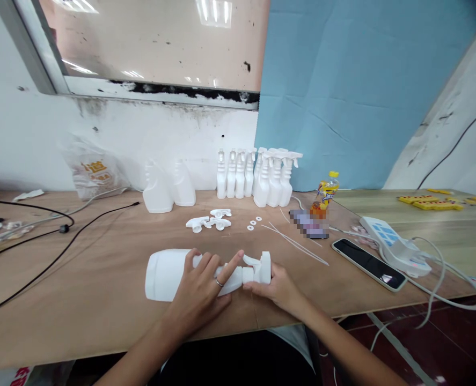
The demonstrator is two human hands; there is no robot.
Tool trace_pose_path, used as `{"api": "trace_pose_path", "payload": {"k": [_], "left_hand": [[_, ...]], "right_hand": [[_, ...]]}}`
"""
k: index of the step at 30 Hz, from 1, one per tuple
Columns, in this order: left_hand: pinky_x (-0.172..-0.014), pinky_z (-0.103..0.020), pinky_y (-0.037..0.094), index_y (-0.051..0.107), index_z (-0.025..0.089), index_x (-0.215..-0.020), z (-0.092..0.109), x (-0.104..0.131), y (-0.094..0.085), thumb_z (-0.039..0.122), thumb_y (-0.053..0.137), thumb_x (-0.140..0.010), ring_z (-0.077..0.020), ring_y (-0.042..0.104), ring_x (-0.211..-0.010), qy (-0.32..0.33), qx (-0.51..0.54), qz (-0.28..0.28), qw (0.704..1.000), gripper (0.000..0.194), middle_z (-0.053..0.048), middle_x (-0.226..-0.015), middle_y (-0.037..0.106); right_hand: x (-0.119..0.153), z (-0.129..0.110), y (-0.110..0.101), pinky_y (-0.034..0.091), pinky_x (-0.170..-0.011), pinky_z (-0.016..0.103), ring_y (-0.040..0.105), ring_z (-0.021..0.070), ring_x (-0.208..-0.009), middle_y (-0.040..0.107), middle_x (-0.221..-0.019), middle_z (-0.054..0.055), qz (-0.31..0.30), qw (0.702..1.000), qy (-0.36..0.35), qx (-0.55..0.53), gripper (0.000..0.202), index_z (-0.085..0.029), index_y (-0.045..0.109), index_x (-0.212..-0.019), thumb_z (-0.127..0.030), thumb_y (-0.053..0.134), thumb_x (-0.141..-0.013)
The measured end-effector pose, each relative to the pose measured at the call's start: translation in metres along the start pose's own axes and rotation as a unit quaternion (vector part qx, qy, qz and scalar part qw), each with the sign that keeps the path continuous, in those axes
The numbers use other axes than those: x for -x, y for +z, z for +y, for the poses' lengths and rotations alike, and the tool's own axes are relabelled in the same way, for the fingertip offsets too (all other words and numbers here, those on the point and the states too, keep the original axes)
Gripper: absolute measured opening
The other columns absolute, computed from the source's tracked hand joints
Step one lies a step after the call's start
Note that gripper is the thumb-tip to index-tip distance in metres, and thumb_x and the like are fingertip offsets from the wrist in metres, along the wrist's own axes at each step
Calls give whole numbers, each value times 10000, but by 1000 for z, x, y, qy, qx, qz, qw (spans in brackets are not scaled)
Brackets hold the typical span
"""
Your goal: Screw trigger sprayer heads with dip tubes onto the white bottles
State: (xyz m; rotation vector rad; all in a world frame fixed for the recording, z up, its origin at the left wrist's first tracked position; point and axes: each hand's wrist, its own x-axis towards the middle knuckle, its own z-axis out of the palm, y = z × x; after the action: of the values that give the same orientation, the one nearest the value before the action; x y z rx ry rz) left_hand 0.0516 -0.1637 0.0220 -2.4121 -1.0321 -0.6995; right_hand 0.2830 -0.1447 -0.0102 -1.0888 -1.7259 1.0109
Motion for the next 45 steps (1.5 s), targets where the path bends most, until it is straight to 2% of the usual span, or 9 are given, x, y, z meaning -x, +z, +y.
{"api": "trace_pose_path", "payload": {"k": [3, 8, 20, 24, 29, 34, 39, 43, 45], "left_hand": [[-942, -534, 342, 363, 252, -1512, 2, 0, 1, 236, 615, -852, -262, 529, -891, 1, -19, -7, 1000, 706, -60, -949, 592], [-918, -506, 361, 546, 189, -1326, 2, 4, 7, 211, 637, -840, -260, 519, -890, 14, 0, 51, 999, 496, -75, -959, 612], [-909, -493, 373, 539, 234, -1360, 2, 5, 9, 194, 653, -840, -247, 545, -877, 6, 20, 66, 998, 535, -63, -950, 630], [-1038, -565, 310, 421, 292, -1477, 4, 4, 0, 236, 636, -903, -282, 569, -1094, -3, 30, 76, 997, 615, -97, -1172, 638], [-1131, -629, 224, 383, 243, -1493, -7, 4, -19, 239, 626, -899, -336, 465, -1308, -73, 49, 116, 989, 642, -141, -1416, 526], [-871, -349, 516, 413, 229, -1466, -16, 13, -16, 241, 611, -931, -218, 601, -1056, -92, 129, 88, 983, 571, -94, -1210, 621], [-751, -315, 523, 469, 249, -1441, -7, 20, -5, 145, 672, -893, -205, 596, -896, -40, 52, 172, 983, 594, -67, -994, 645], [-813, -347, 546, 460, 202, -1448, 0, 17, -4, 91, 684, -869, -227, 586, -964, 1, 42, 194, 980, 631, -89, -1004, 621], [-881, -387, 549, 472, 210, -1435, 3, 14, -1, 77, 678, -862, -252, 564, -1054, 10, 47, 191, 980, 624, -104, -1080, 608]], "right_hand": [[-1, 1, -1, 526, -731, 309, 657, 227, -818, 731, -943, 41, -9, 1000, -8, 15, 397, -185, 714, -1024, -441, 813, -737], [0, 6, 0, 508, -704, 283, 638, 197, -784, 710, -894, 21, -12, 999, -27, 24, 342, -185, 684, -950, -436, 801, -752], [1, 4, 2, 496, -687, 274, 604, 171, -740, 679, -853, 2, -22, 999, -28, 3, 329, -190, 657, -929, -436, 793, -759], [-1, -3, -7, 517, -753, 307, 631, 207, -824, 696, -923, 23, -10, 999, -21, -41, 395, -190, 669, -983, -464, 813, -738], [-6, -11, -45, 510, -848, 356, 638, 251, -945, 701, -1051, 78, 91, 986, -53, -132, 443, -213, 672, -1017, -511, 817, -724], [-15, -22, -70, 525, -767, 370, 626, 229, -835, 655, -1008, 75, 215, 953, -84, -195, 501, -252, 626, -1057, -564, 800, -706], [-12, -36, -31, 546, -729, 401, 676, 227, -735, 682, -963, 84, 93, 951, 23, -293, 388, -227, 570, -1047, -563, 644, -870], [-4, -46, 11, 555, -863, 474, 716, 298, -903, 724, -987, 76, 41, 958, 41, -282, 712, -292, 397, -1366, -482, 773, -792], [-9, -50, 20, 559, -893, 474, 697, 312, -1019, 715, -1092, 81, 45, 966, 14, -253, 744, -310, 418, -1356, -436, 819, -742]]}}
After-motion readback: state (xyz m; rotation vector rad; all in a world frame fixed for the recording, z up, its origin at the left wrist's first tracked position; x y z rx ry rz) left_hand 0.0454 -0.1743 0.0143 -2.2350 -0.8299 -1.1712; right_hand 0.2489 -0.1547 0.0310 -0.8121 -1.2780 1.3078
